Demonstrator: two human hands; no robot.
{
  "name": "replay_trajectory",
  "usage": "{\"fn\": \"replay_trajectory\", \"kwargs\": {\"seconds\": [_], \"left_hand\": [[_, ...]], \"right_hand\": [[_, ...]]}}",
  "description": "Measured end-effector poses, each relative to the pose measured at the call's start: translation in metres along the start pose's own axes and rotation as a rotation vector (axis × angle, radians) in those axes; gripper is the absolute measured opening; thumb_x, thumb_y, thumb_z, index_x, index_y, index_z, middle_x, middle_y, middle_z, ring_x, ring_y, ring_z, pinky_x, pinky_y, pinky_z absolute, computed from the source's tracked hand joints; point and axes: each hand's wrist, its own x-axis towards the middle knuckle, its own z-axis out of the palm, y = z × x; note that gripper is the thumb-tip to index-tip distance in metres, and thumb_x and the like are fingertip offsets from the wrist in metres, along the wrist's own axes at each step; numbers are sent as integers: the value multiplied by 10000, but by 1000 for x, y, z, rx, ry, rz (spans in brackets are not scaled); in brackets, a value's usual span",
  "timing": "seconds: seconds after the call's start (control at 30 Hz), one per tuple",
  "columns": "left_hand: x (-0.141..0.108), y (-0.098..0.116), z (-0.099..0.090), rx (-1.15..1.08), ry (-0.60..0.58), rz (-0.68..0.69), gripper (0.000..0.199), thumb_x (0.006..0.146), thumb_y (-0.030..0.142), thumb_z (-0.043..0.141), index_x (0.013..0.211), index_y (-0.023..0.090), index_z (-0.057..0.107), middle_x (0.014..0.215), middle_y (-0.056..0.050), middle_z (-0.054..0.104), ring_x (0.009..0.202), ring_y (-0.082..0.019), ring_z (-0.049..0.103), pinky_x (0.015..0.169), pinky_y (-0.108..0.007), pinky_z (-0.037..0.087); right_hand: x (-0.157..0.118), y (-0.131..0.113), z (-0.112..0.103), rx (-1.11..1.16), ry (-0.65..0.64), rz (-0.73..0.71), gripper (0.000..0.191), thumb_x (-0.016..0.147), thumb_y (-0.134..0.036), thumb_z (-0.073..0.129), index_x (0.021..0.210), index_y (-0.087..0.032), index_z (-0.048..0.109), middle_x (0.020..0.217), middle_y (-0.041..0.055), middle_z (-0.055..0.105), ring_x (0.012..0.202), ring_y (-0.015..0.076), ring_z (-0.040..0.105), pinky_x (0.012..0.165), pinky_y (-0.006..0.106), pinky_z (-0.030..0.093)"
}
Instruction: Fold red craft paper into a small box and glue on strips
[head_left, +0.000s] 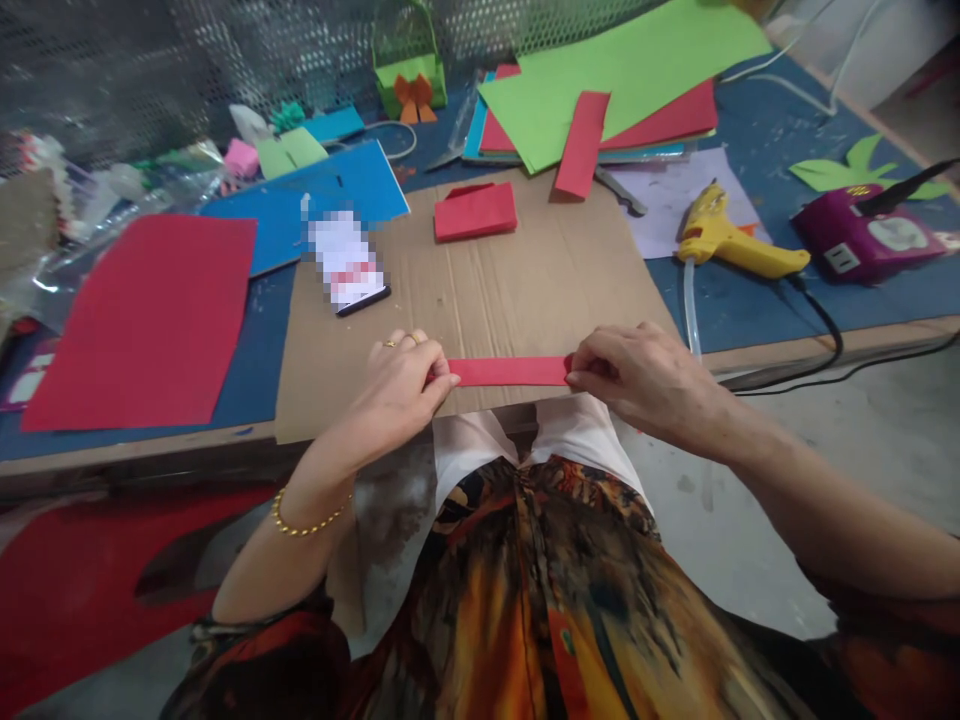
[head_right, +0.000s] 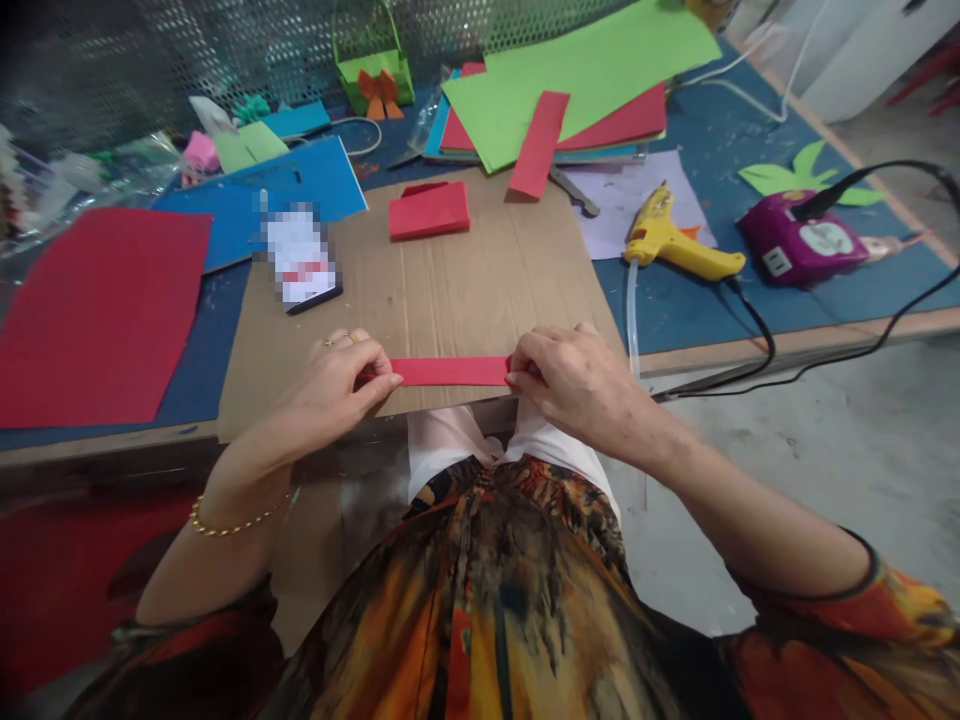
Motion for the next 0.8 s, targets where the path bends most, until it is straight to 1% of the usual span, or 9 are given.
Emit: {"fn": "replay_trajectory", "kwargs": {"seconds": [0.13,0.3,0.47,0.7,0.8], "left_hand": [[-3,2,3,6,55,10,248,954,254,631,724,220,547,771,-10,566,840,-226,527,793,-405,395],[-12,7,6,13,74,-88,225,994,218,563,769,212,575,853,-30,591,886,-235,547,854,-435,418],[-17,4,8,11,135,-112,170,967,225,604,800,215,576,916,-41,610,919,-238,537,836,-415,408],[-16,3,-1,-89,57,-128,184,948,198,641,779,214,571,862,-11,590,876,-215,538,852,-407,414],[-17,3,-1,-99,64,-135,168,967,205,632,802,216,597,856,-9,588,877,-217,539,853,-405,412]], "right_hand": [[-3,0,3,-5,39,-19,127,955,-230,616,835,-234,658,817,28,726,677,188,628,687,348,379],[-4,3,6,6,62,-27,148,964,-239,610,824,-234,655,810,34,719,672,201,632,684,364,386],[-3,7,6,17,55,-42,133,951,-256,642,823,-238,675,787,32,716,666,215,637,665,372,382],[-6,12,14,16,137,-74,188,992,-289,616,812,-255,657,793,35,720,678,228,646,659,389,375],[-7,11,15,8,149,-98,203,1003,-291,598,807,-258,643,798,38,717,688,238,658,664,396,373]]}}
